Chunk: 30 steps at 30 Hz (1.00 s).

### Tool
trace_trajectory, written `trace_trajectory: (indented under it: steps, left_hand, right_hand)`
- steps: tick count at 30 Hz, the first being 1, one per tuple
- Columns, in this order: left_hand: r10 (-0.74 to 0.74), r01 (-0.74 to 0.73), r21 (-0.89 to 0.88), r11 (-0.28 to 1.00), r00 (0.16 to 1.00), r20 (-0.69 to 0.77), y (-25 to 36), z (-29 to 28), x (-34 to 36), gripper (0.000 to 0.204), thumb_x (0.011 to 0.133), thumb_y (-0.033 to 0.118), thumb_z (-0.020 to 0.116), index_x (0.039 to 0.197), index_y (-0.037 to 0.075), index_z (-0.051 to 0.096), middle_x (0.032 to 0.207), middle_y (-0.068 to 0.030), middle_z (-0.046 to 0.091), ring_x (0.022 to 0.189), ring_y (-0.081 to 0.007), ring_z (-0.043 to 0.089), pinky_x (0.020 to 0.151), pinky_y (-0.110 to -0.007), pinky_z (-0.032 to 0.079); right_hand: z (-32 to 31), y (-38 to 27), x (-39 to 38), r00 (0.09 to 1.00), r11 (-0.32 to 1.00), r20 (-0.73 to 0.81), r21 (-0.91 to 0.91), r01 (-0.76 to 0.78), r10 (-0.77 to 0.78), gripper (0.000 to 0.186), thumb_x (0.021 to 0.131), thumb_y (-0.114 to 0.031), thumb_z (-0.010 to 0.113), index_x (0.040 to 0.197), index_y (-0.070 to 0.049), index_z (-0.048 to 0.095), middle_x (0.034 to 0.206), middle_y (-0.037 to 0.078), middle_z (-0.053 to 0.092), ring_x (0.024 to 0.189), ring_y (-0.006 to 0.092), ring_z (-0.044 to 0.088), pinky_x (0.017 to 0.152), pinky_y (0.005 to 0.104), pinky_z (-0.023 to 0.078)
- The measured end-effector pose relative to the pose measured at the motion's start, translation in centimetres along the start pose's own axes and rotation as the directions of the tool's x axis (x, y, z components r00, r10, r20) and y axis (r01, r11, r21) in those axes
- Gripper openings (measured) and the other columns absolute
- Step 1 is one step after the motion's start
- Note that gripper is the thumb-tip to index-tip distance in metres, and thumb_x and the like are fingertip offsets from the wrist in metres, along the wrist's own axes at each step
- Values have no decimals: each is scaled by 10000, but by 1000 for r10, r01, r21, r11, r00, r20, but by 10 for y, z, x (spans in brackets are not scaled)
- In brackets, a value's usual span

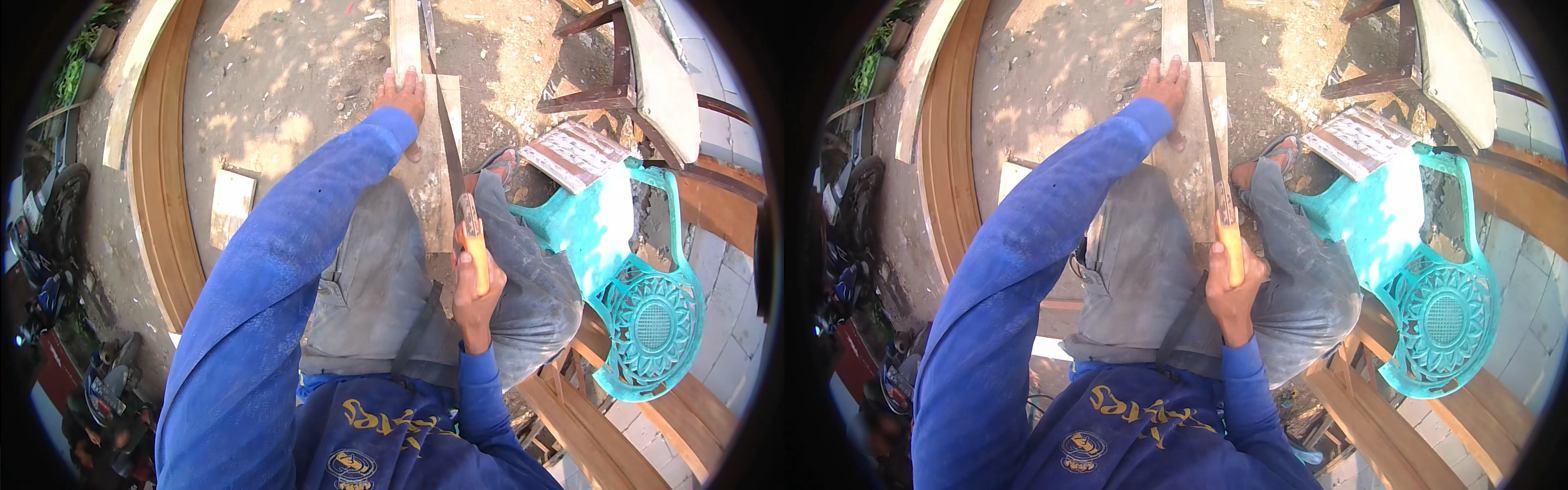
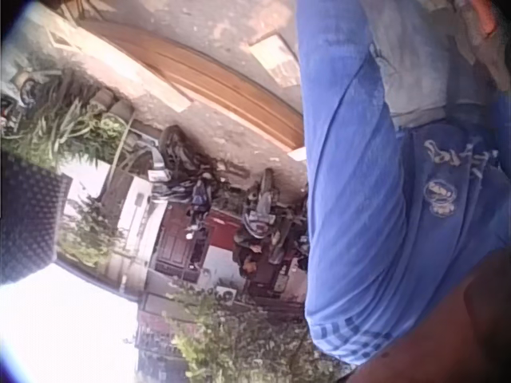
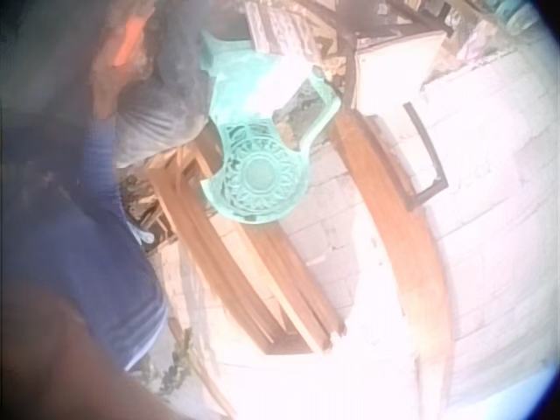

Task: The person saws a wooden plank with a handsaw while supporting the wood on a wooden frame in an outdoor yard.

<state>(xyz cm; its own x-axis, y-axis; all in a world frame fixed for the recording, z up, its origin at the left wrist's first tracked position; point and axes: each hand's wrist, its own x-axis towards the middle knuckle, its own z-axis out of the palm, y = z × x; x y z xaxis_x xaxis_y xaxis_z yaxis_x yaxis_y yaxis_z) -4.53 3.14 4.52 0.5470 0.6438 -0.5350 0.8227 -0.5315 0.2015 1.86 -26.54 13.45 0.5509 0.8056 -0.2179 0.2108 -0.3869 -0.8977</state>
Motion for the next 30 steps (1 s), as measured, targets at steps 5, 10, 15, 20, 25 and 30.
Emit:
trace_trajectory:
  steps: [5,10,15,20,25,30]
  left_hand:
    - [29,-29,-6,1000,1000,-10,18,-7,8,1583,461,314,1086,1686,31,124,1774,-168,105,1597,-518,119,1294,-581,240]
    - [-15,15,37,999,1000,-17,-4,2,1,1578,476,341,1083,1687,29,121,1775,-165,99,1594,-524,123,1296,-568,243]
    - [2,-2,33,999,1000,-3,5,-4,1,1578,483,345,1081,1687,30,113,1774,-170,97,1591,-530,128,1292,-575,249]
    - [31,-31,8,999,999,-19,18,-7,8,1572,494,341,1079,1689,34,104,1772,-175,98,1589,-533,131,1290,-584,252]
    - [-12,12,8,1000,1000,-7,1,0,3,1575,486,325,1083,1688,34,107,1775,-162,91,1596,-521,120,1293,-581,244]
    - [-12,12,14,1000,1000,0,7,-1,2,1579,482,330,1085,1689,34,111,1776,-157,87,1599,-514,117,1294,-579,242]
  right_hand:
    - [49,18,140,991,993,-66,22,119,-117,264,994,-192,652,929,63,675,693,222,624,589,307,592,606,451,464]
    - [9,10,-1,994,992,-24,-64,107,-109,258,996,-180,620,1062,53,709,734,178,644,646,282,666,632,418,492]
    - [-17,4,-46,1000,1000,-2,15,-13,13,308,986,-185,625,1148,60,718,752,137,657,662,253,673,643,385,504]
    - [51,21,129,992,988,-64,105,112,-106,275,1004,-176,647,862,59,642,650,195,579,590,289,589,596,454,442]
    - [21,28,21,985,983,-22,-75,166,-168,246,1000,-162,613,1029,64,704,763,208,653,636,288,645,613,440,477]
    - [-17,19,-60,1000,1000,26,13,-6,5,382,990,-147,584,1287,57,711,898,181,740,756,250,711,729,381,543]
